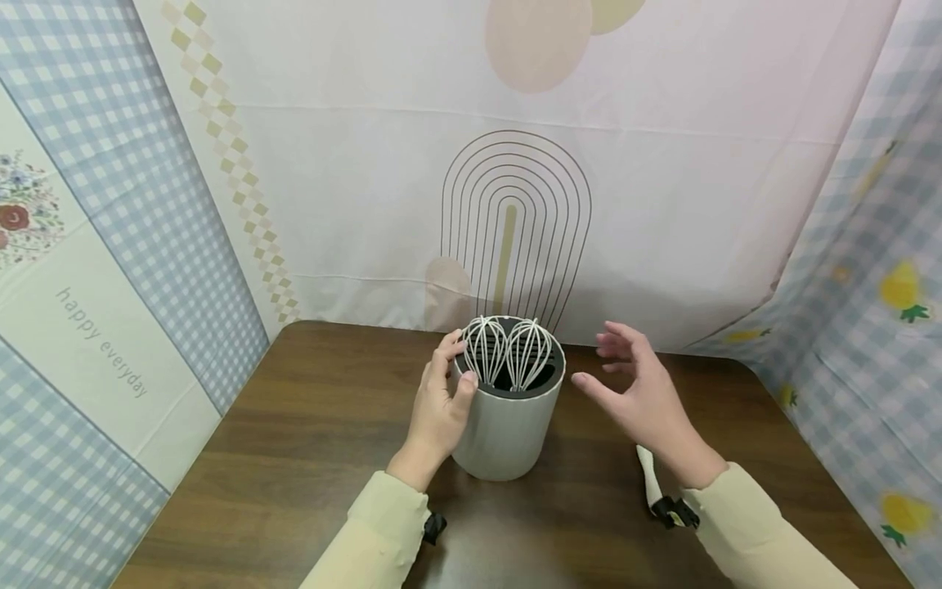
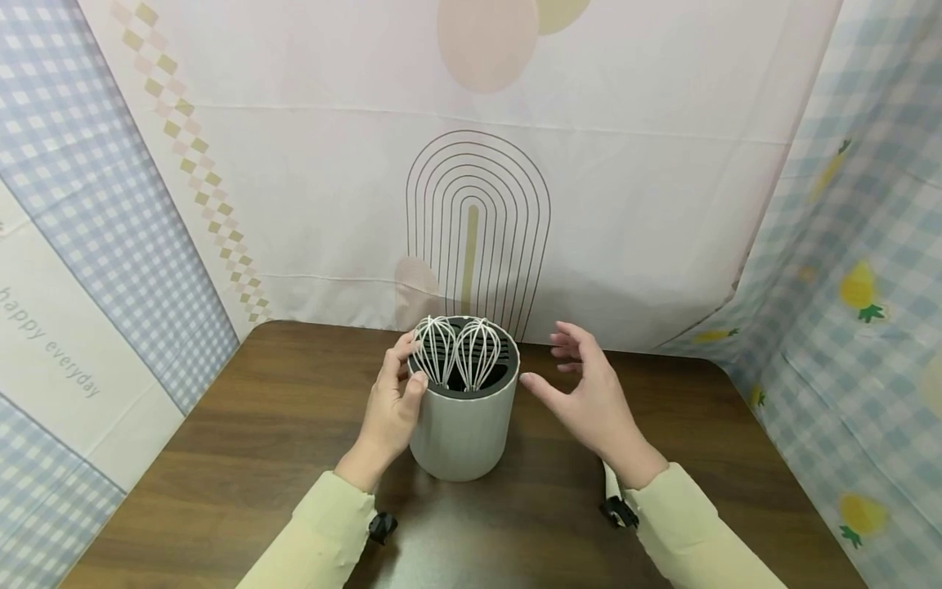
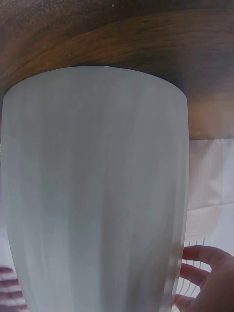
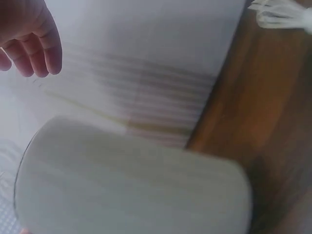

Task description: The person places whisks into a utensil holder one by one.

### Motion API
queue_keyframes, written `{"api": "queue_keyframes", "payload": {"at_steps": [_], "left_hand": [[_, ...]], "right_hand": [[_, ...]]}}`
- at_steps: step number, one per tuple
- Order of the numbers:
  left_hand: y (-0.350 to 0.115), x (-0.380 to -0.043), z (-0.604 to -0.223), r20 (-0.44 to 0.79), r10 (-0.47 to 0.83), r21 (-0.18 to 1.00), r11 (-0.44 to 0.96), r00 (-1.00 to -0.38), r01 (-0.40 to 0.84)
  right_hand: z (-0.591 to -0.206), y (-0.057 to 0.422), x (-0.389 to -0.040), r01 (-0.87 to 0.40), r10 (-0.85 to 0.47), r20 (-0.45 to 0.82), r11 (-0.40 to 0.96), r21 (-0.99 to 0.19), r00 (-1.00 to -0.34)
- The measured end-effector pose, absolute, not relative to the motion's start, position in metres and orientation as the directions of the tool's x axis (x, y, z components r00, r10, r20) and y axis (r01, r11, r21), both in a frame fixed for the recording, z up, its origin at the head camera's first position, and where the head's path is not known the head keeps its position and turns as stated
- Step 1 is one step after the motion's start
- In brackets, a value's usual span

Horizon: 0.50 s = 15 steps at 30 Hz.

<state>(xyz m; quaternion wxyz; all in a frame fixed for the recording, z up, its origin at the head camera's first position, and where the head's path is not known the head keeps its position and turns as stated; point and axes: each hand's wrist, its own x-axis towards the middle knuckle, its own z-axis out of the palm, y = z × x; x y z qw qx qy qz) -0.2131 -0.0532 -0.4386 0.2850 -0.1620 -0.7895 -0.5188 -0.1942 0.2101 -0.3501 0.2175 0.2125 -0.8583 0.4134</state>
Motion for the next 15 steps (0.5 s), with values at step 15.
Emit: {"api": "queue_keyframes", "payload": {"at_steps": [15], "left_hand": [[-0.053, -0.213, -0.439, 0.619, -0.041, 0.724, 0.419, -0.785, 0.549]], "right_hand": [[-0.427, 0.287, -0.197, -0.264, -0.073, 0.308, 0.721, -0.641, -0.948]]}}
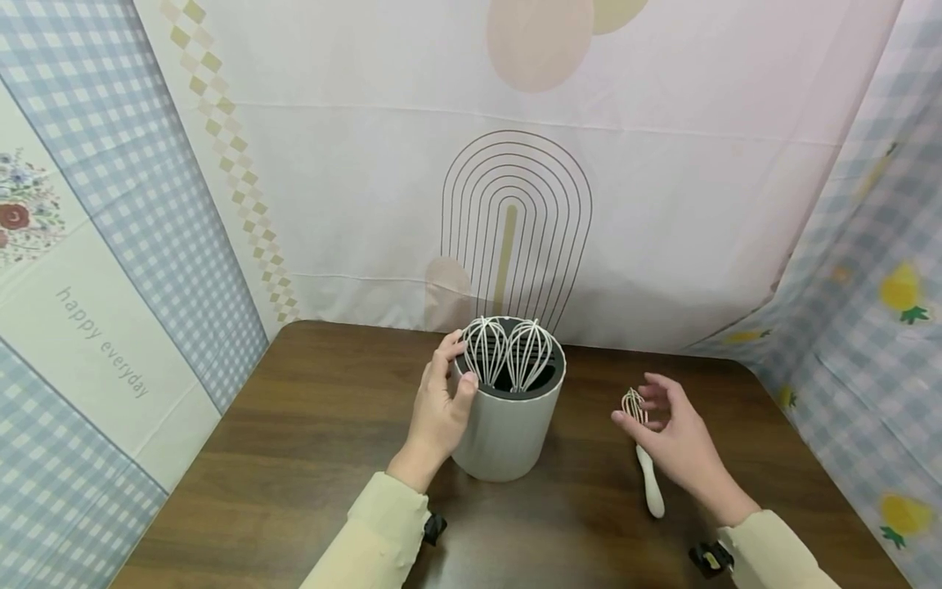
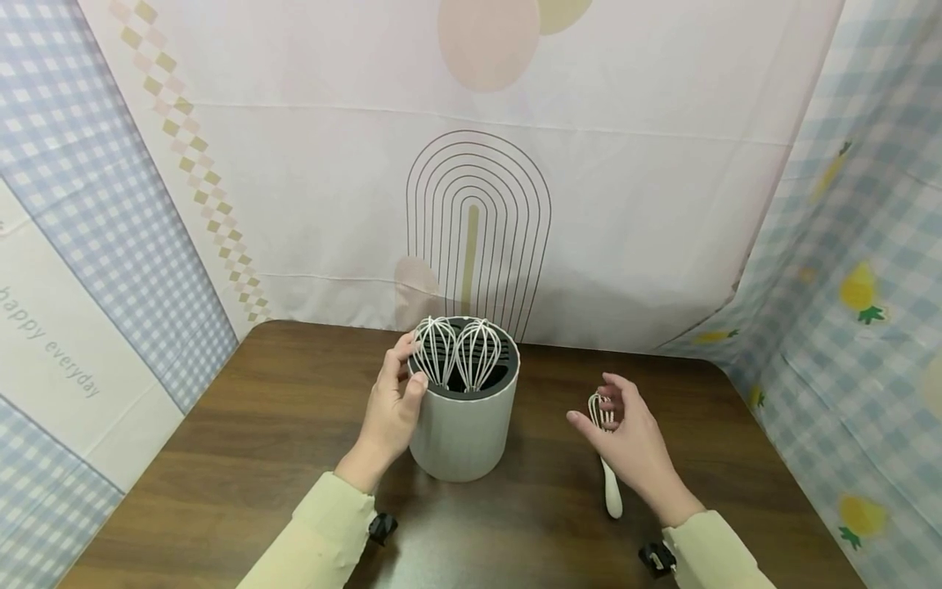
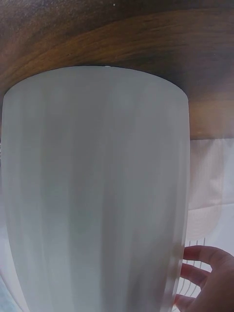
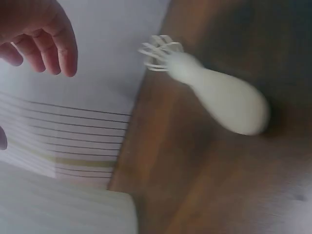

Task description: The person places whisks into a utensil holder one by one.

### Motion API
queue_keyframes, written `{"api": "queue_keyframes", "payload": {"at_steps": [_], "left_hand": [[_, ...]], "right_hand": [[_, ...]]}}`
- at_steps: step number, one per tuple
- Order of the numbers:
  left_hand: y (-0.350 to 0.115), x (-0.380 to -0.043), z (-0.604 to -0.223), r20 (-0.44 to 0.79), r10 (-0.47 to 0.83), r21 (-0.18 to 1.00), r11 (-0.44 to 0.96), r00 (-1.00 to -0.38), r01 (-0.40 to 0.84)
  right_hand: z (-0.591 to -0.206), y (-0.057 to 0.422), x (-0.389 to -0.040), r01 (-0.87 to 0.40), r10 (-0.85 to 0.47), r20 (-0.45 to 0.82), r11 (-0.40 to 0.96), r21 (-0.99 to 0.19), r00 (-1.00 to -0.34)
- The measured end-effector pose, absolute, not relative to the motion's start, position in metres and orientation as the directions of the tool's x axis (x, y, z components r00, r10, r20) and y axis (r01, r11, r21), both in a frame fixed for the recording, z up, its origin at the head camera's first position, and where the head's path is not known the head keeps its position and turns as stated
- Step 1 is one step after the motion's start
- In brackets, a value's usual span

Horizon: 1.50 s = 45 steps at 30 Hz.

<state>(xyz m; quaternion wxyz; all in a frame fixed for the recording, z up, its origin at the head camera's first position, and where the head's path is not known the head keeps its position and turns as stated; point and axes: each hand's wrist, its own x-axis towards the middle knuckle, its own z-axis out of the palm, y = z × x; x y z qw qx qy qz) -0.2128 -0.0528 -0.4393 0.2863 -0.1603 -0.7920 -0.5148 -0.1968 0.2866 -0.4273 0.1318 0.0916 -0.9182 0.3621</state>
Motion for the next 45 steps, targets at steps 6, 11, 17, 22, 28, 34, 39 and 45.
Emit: {"api": "queue_keyframes", "payload": {"at_steps": [6, 11, 17, 22, 28, 34, 39, 45], "left_hand": [[-0.053, -0.213, -0.440, 0.609, -0.045, 0.732, 0.415, -0.792, 0.540], [-0.053, -0.213, -0.440, 0.609, -0.043, 0.732, 0.415, -0.792, 0.541], [-0.052, -0.213, -0.439, 0.610, -0.039, 0.731, 0.413, -0.791, 0.543], [-0.052, -0.213, -0.439, 0.610, -0.039, 0.730, 0.415, -0.791, 0.543], [-0.052, -0.212, -0.439, 0.607, -0.041, 0.734, 0.412, -0.794, 0.540], [-0.052, -0.212, -0.439, 0.608, -0.039, 0.734, 0.408, -0.793, 0.542], [-0.052, -0.212, -0.438, 0.615, -0.036, 0.729, 0.407, -0.787, 0.551], [-0.052, -0.212, -0.438, 0.611, -0.035, 0.731, 0.408, -0.791, 0.546]], "right_hand": [[-0.445, 0.298, -0.190, -0.135, -0.008, 0.194, 0.751, -0.647, -0.981], [-0.456, 0.304, -0.186, -0.050, 0.038, 0.120, 0.756, -0.653, -0.992], [-0.465, 0.309, -0.183, 0.033, 0.070, 0.030, 0.751, -0.659, -0.997], [-0.472, 0.314, -0.183, 0.108, 0.080, -0.072, 0.722, -0.684, -0.994], [-0.478, 0.317, -0.184, 0.175, 0.082, -0.163, 0.691, -0.702, -0.983], [-0.481, 0.319, -0.185, 0.176, 0.083, -0.163, 0.671, -0.720, -0.983], [-0.485, 0.321, -0.187, 0.165, 0.091, -0.142, 0.680, -0.714, -0.986], [-0.486, 0.321, -0.188, 0.148, 0.079, -0.129, 0.691, -0.708, -0.988]]}}
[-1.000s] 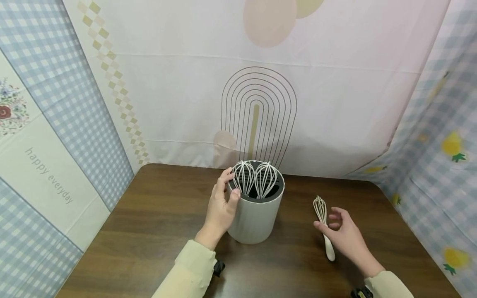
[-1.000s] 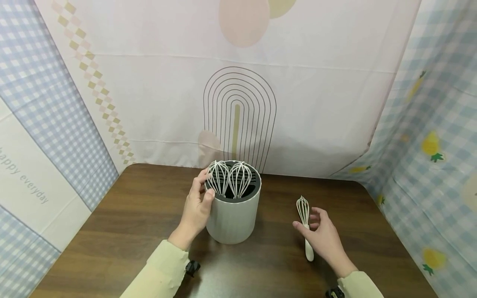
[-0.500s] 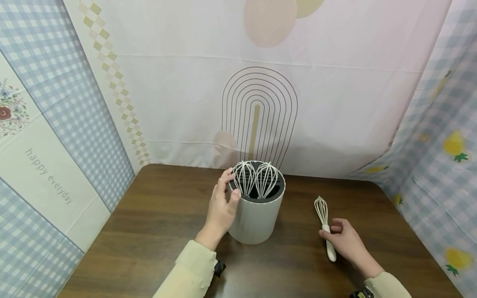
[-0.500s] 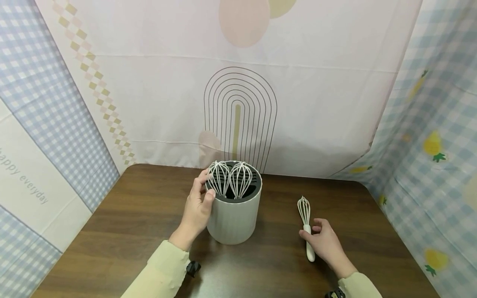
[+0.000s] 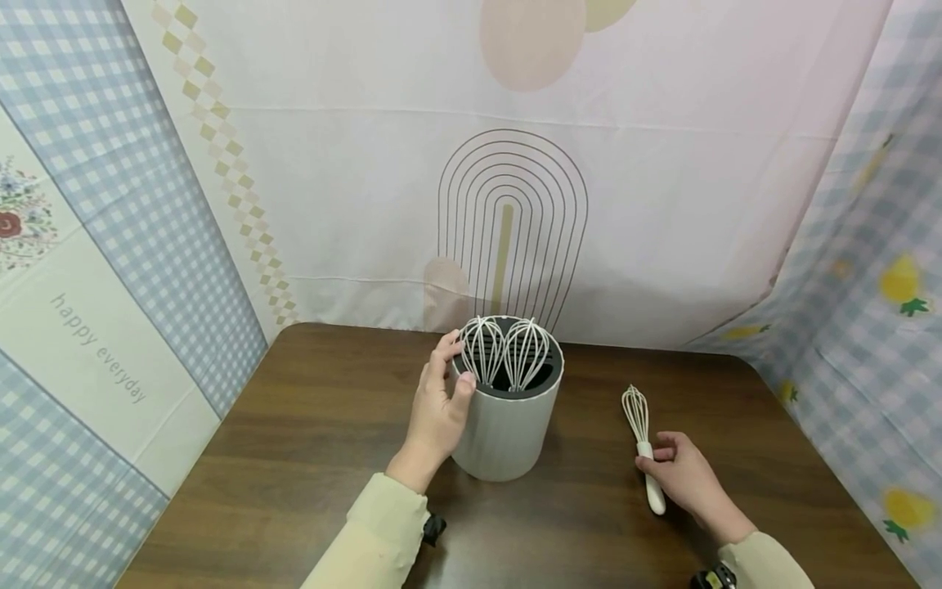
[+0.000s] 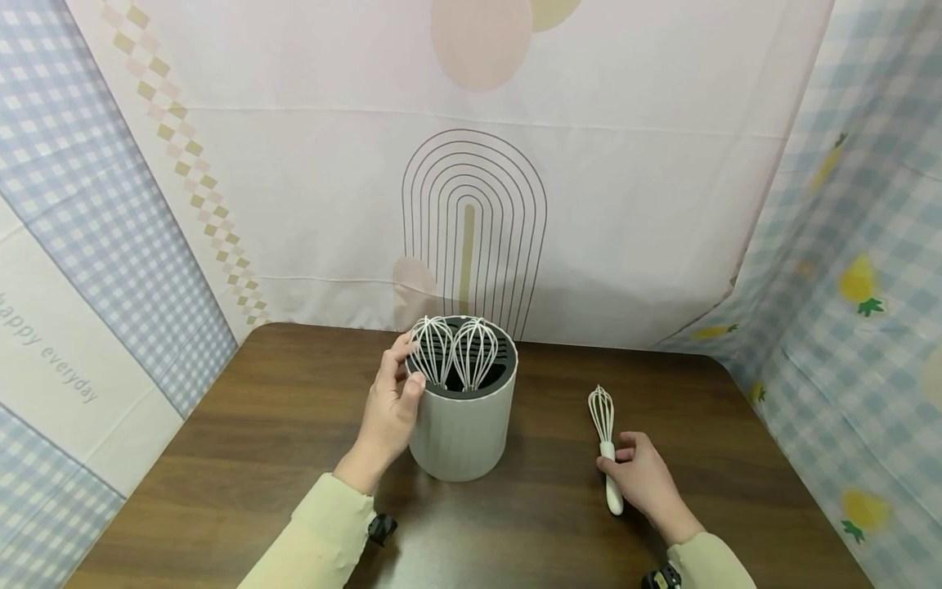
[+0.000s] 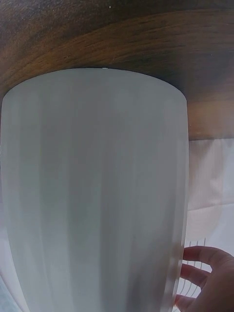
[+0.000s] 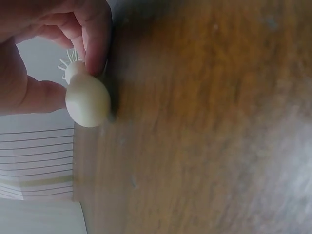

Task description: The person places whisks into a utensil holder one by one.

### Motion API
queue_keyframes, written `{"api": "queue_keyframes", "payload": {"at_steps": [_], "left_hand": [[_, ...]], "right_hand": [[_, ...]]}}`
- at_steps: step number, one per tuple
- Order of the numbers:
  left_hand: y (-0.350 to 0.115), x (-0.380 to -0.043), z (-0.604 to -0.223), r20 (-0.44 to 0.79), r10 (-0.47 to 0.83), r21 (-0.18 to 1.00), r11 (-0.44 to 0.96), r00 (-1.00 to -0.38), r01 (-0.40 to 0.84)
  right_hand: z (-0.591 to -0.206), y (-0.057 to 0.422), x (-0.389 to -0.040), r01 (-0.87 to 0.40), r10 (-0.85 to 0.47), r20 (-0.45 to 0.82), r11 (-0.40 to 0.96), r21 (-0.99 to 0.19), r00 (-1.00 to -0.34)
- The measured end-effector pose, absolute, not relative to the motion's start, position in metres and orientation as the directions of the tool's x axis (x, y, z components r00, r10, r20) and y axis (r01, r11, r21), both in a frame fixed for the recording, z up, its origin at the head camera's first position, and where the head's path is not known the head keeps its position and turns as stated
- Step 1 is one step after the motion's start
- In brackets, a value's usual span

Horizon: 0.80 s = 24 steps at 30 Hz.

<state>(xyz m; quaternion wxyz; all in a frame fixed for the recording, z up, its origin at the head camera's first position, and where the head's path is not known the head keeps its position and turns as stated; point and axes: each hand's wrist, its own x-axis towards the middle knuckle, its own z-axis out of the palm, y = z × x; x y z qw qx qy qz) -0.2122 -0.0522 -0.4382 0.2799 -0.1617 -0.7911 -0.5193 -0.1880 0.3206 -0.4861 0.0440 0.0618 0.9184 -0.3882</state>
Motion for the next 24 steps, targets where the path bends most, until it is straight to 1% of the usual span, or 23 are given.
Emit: {"api": "queue_keyframes", "payload": {"at_steps": [15, 20, 24], "left_hand": [[-0.053, -0.212, -0.437, 0.607, -0.036, 0.734, 0.409, -0.794, 0.543], [-0.052, -0.212, -0.437, 0.607, -0.036, 0.734, 0.408, -0.794, 0.542], [-0.052, -0.211, -0.437, 0.607, -0.038, 0.733, 0.412, -0.794, 0.541]], "right_hand": [[-0.486, 0.322, -0.190, 0.147, 0.070, -0.137, 0.685, -0.713, -0.988], [-0.481, 0.318, -0.190, 0.137, 0.077, -0.116, 0.673, -0.727, -0.990], [-0.470, 0.312, -0.191, 0.101, 0.075, -0.069, 0.667, -0.738, -0.995]]}}
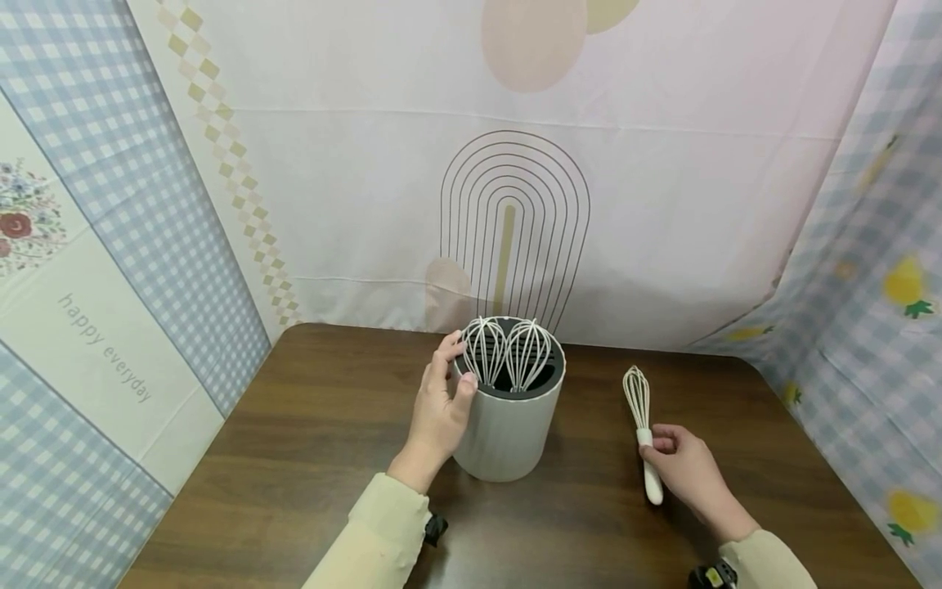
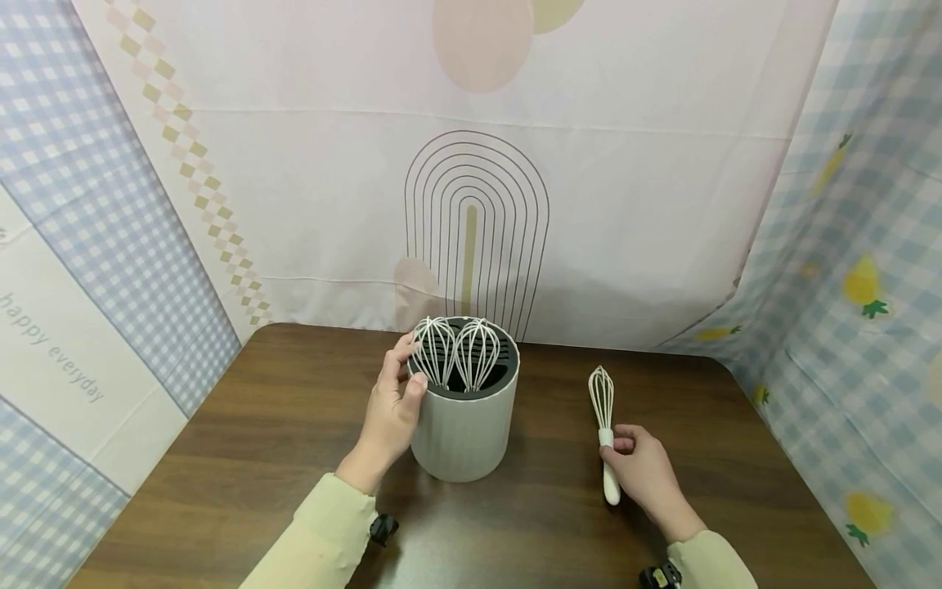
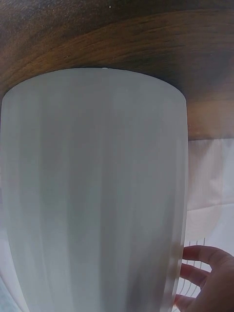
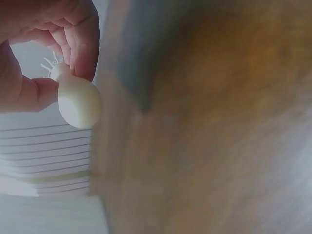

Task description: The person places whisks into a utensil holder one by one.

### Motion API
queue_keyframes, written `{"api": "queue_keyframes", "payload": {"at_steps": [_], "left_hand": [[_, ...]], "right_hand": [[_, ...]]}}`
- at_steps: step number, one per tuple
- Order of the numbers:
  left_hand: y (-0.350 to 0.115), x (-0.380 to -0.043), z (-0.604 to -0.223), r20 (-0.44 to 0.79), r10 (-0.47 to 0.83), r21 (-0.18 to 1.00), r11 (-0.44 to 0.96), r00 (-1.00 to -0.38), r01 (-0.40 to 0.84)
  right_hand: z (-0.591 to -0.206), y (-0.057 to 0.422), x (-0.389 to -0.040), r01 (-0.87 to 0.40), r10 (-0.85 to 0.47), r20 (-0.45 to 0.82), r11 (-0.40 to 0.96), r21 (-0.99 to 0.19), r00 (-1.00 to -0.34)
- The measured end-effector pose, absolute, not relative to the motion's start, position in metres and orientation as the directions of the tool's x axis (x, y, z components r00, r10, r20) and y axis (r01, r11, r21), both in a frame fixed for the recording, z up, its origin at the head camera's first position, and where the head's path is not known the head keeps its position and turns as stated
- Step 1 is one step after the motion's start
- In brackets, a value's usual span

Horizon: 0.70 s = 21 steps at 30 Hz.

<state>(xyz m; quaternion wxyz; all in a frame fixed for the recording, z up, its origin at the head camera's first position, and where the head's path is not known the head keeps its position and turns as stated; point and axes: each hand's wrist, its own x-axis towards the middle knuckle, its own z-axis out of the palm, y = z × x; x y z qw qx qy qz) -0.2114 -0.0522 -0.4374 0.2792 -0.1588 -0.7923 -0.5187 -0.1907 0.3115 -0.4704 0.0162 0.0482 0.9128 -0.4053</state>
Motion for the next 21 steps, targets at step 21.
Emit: {"api": "queue_keyframes", "payload": {"at_steps": [21], "left_hand": [[-0.052, -0.210, -0.437, 0.601, -0.040, 0.739, 0.408, -0.798, 0.536]], "right_hand": [[-0.393, 0.274, -0.183, -0.191, 0.082, 0.285, 0.567, -0.802, -0.955]]}}
